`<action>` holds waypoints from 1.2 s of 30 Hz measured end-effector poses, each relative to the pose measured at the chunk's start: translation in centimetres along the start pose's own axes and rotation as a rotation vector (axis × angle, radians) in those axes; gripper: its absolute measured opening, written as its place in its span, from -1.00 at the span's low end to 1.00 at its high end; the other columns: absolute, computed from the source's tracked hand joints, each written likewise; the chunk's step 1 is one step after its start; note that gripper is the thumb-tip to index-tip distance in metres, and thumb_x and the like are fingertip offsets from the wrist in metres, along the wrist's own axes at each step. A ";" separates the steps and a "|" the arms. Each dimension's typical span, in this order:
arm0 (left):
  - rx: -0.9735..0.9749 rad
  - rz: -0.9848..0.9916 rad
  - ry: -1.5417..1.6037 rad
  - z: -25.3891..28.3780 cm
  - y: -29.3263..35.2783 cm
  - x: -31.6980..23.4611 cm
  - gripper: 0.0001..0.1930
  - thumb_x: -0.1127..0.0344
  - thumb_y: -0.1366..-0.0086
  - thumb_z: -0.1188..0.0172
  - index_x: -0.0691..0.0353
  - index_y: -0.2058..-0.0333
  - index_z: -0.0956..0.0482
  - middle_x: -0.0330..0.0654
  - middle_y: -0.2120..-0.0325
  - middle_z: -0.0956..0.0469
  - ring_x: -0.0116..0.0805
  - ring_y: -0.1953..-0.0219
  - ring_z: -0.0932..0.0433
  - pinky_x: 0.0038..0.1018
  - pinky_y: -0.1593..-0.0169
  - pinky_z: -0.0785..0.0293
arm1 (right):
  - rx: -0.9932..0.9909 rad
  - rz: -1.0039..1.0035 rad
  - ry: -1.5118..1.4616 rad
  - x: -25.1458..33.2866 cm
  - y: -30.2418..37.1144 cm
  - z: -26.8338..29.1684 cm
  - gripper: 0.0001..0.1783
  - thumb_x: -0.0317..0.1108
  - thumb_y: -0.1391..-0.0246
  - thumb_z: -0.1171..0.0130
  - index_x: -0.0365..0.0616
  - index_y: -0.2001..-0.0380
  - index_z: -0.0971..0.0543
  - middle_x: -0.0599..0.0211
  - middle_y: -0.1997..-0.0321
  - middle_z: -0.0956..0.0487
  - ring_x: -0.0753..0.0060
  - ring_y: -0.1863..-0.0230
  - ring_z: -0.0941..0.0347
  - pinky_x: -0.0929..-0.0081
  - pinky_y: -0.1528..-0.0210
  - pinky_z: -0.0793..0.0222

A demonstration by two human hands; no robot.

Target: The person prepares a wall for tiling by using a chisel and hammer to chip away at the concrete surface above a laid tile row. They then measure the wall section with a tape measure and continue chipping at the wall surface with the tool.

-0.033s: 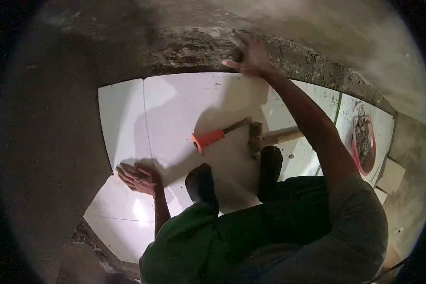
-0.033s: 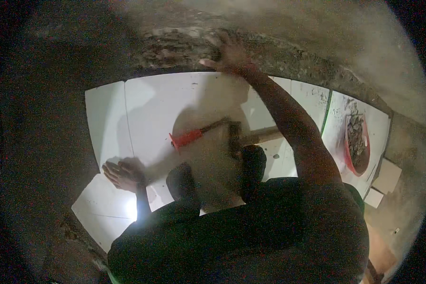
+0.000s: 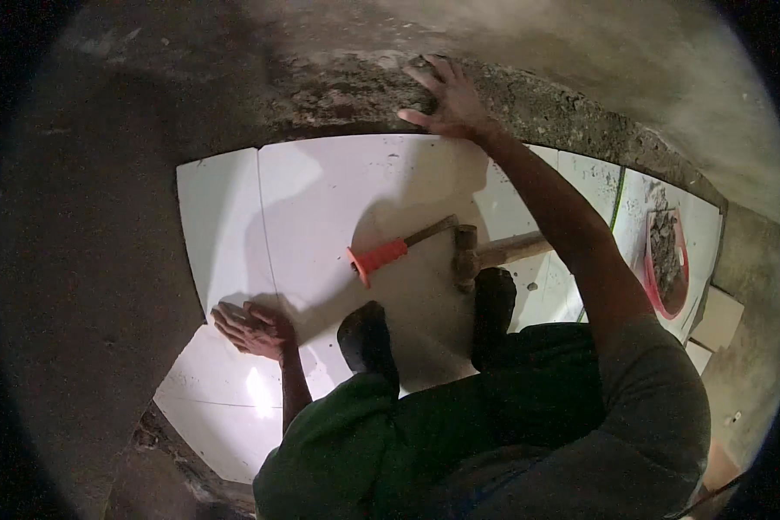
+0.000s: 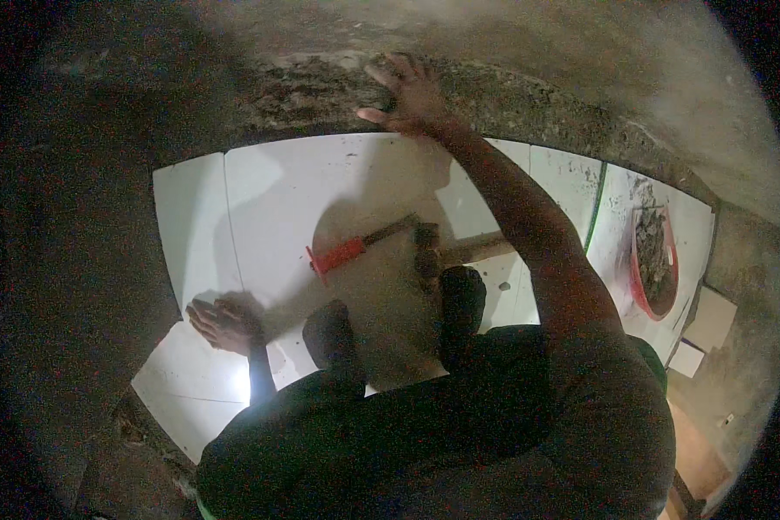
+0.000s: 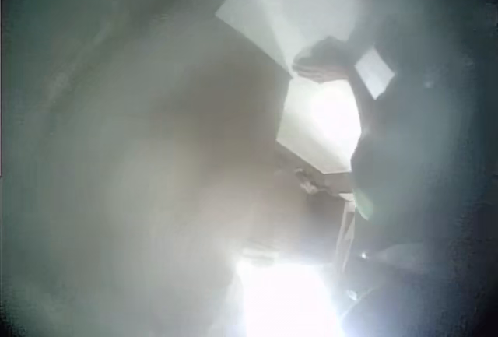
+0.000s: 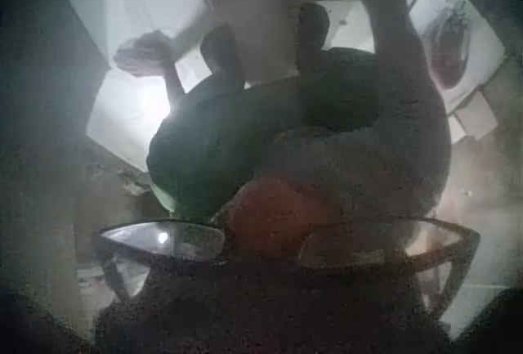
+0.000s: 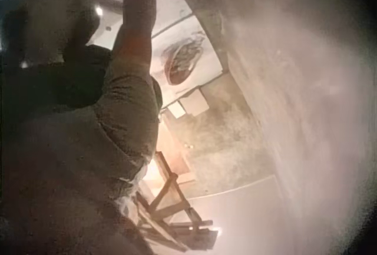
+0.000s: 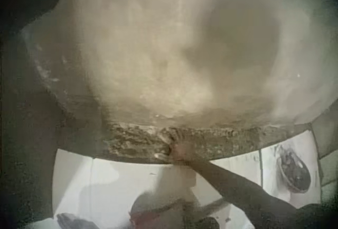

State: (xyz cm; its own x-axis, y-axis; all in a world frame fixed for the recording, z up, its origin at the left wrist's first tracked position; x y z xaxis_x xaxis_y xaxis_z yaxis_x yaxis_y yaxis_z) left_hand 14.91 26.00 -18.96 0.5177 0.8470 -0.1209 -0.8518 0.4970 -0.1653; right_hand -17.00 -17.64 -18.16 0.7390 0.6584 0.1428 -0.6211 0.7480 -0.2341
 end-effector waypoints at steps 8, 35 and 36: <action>-0.035 -0.014 0.029 0.2 -0.1 -0.9 -0.35 -0.10 -0.53 0.21 0.20 -0.40 -0.22 -0.04 -0.43 -0.21 0.02 -0.45 -0.18 0.06 -0.41 -0.15 | 0.029 -0.194 0.028 -9.1 3.1 -1.8 -0.52 -0.02 -0.29 -0.14 -0.14 -0.09 -0.56 -0.06 -0.26 -0.41 -0.22 -0.25 -0.36 -0.06 -0.28 -0.35; -0.313 -0.514 -0.386 -4.8 0.0 4.3 -0.41 -0.01 -0.54 0.07 0.33 -0.33 -0.31 0.13 -0.26 -0.38 0.12 -0.30 -0.37 -0.02 -0.25 -0.44 | 0.741 -0.338 0.501 -31.7 31.7 26.1 -0.75 -0.34 -0.11 -0.14 -0.23 0.18 -0.60 -0.02 0.31 -0.63 -0.04 0.24 -0.62 -0.02 0.18 -0.52; -0.336 -0.491 -0.377 -6.2 0.0 5.9 -0.35 -0.07 -0.55 0.12 0.31 -0.37 -0.26 0.14 -0.32 -0.29 0.10 -0.33 -0.32 -0.02 -0.29 -0.40 | 0.686 -0.573 0.635 -31.8 32.4 30.1 -0.71 -0.30 -0.18 -0.08 -0.20 0.11 -0.61 -0.06 0.17 -0.63 -0.09 0.08 -0.58 -0.07 0.03 -0.49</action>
State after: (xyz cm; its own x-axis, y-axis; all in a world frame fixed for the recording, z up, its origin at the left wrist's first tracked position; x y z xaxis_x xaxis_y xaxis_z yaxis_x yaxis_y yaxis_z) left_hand 18.47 29.82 -25.72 0.7216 0.5771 0.3825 -0.4242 0.8051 -0.4145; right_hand -68.48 -11.81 -1.29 0.8421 0.1817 -0.5079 -0.0102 0.9468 0.3218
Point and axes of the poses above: each hand's wrist, its own y-axis away from the middle knuckle, its own z-axis out of the back of the hand, x = y × z, the point moved 2 cm from there along -y, towards the middle knuckle
